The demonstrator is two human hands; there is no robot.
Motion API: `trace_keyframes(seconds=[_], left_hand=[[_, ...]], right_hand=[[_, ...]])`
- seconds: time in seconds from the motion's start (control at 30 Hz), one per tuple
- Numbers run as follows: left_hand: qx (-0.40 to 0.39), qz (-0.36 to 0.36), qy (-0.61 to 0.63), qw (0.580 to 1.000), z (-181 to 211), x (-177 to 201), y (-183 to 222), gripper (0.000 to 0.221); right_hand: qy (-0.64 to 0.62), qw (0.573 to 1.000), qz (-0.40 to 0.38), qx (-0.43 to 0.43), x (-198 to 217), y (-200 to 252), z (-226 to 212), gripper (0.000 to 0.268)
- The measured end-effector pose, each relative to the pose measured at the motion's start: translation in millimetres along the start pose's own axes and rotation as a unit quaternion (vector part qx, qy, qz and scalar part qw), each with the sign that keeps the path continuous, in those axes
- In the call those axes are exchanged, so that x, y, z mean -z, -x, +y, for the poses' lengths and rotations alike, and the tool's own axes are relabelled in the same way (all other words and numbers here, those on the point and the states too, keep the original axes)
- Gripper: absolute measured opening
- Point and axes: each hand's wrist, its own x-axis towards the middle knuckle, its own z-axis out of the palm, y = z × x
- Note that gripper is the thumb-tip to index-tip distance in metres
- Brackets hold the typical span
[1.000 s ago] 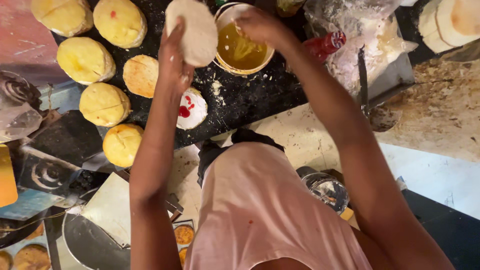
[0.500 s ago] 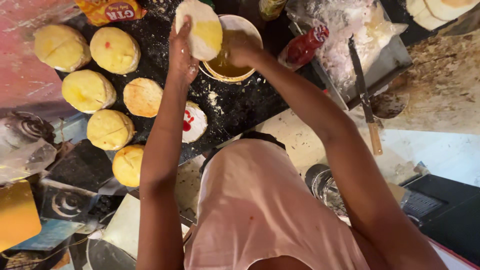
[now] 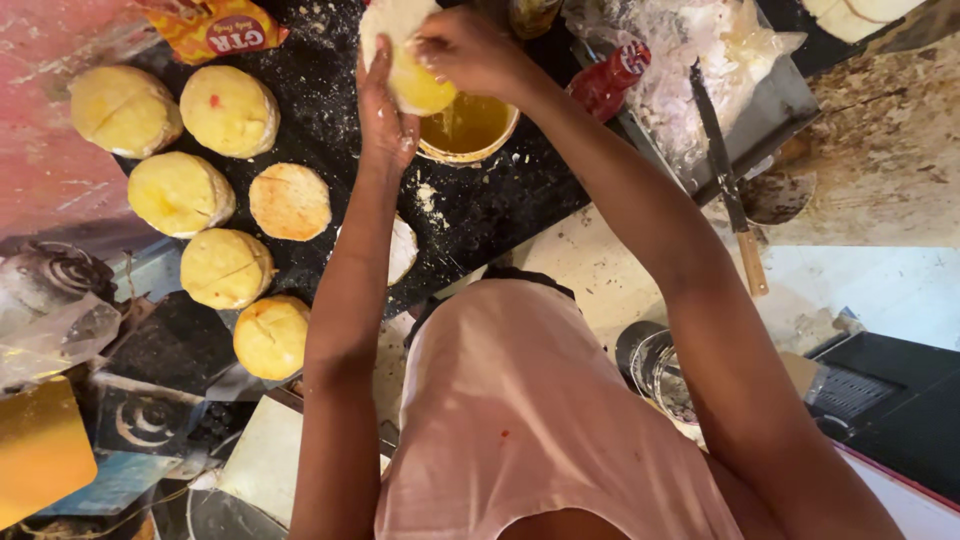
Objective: The person applies liquid and syrup to small cakes, cuts one open with a knife, and spreads a white cream filling inside by hand.
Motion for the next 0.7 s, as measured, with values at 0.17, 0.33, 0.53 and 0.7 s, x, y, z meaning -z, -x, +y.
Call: trace_keyframes(seconds=[0.17,0.33,0.53,0.7], left_hand=[[0.0,-0.03,0.038,0.999,0.0,-3.4,3.2,0.078],[0.046,-0.148,0.094,0.983,23.7,-23.7,23.7,0.09],[0.169,-0.258,-0.001,0.951,65.8,-15.3,25.9,0.089],[0.147,-0.006,-0.191,0.97,54.8,-11.7,20.3,0.076]], right_hand=[[-0.13,0.982,0.14,0.003,11.2,28.9,4.9,0.049],[-0.285,0.957,0.036,-0.042,38.8,41.3,-27.2,0.045],[-0.256,0.957,-0.097,0.098,62.4,23.6,-24.0,0.047],[-0.128,0.989,0.069,0.015,28.6,28.3,24.1,0.03]])
